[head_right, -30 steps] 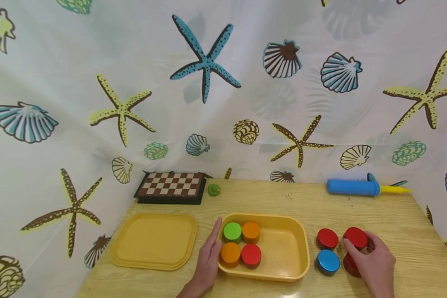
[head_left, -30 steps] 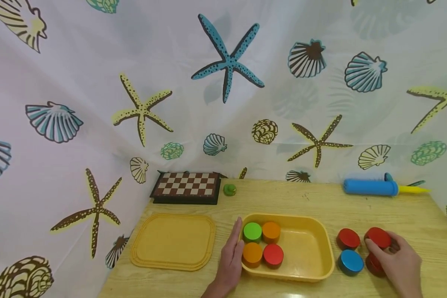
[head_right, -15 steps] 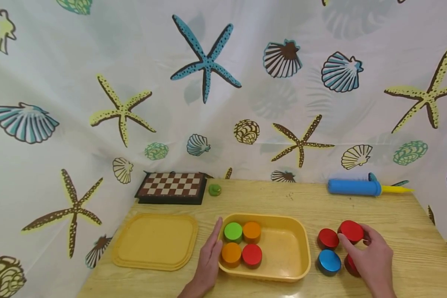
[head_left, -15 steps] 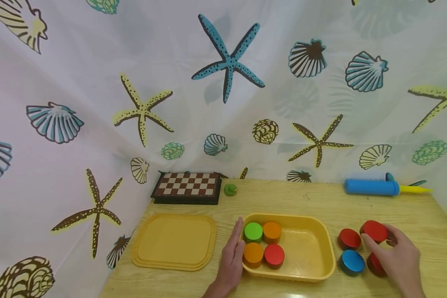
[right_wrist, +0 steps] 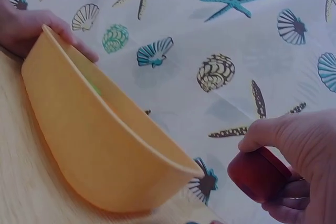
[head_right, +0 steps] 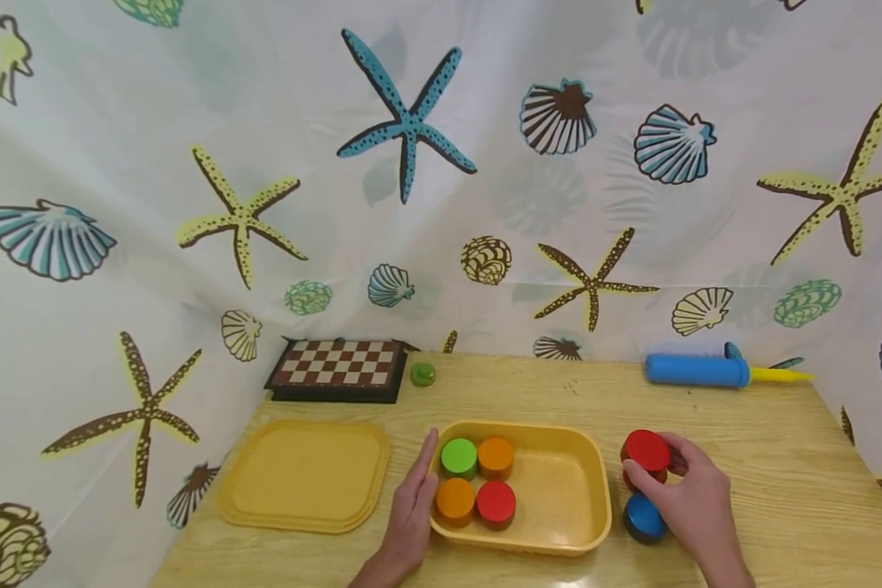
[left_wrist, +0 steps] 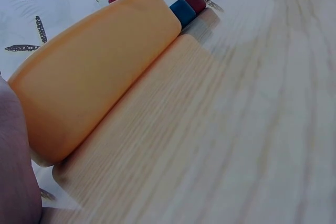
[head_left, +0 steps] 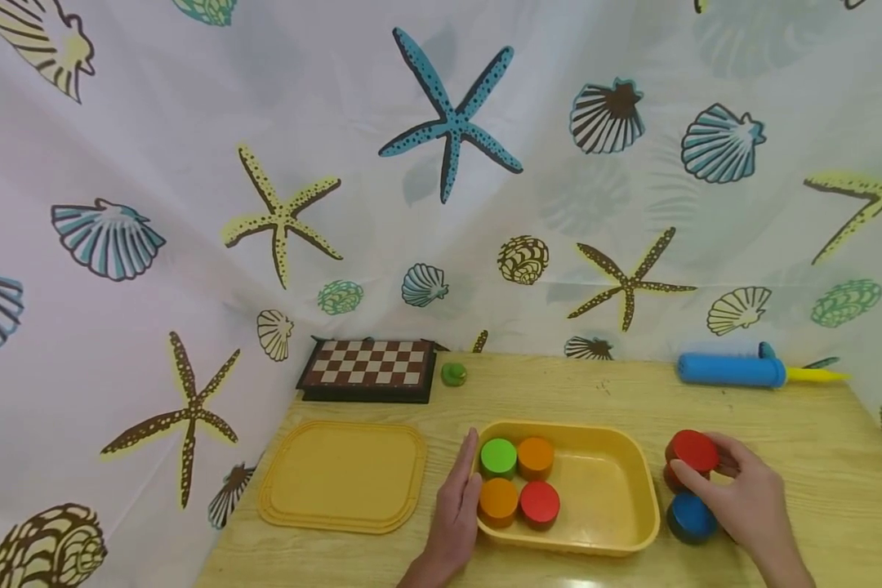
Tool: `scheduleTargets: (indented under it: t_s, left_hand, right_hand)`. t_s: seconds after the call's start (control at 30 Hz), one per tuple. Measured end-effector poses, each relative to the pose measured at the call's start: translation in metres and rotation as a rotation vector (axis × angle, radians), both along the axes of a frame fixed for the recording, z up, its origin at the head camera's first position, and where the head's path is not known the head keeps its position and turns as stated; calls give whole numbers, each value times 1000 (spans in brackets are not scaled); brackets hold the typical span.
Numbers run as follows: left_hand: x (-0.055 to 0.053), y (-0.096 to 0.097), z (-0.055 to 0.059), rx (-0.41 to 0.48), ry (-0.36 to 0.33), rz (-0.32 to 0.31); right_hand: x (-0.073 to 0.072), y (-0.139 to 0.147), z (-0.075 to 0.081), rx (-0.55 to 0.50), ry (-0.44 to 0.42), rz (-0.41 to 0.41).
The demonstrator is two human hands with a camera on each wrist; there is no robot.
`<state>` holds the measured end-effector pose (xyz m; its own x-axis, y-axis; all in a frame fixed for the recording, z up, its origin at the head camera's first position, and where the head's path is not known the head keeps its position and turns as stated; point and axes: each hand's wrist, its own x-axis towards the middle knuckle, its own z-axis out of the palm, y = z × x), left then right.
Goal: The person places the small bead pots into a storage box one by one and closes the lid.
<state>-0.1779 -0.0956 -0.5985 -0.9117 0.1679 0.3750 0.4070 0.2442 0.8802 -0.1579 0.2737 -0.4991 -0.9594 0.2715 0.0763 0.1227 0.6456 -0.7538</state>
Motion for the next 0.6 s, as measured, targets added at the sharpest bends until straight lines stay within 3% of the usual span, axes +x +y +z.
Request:
scheduleTargets:
  t_s: [0.37, 0.6]
  left_hand:
    - [0, 1, 1, -2, -13, 8]
    - [-1, 0, -1, -11, 5, 18]
  right_hand:
    - [-4, -39, 13, 9, 70, 194]
    - [-13, -60, 6, -28, -38, 346]
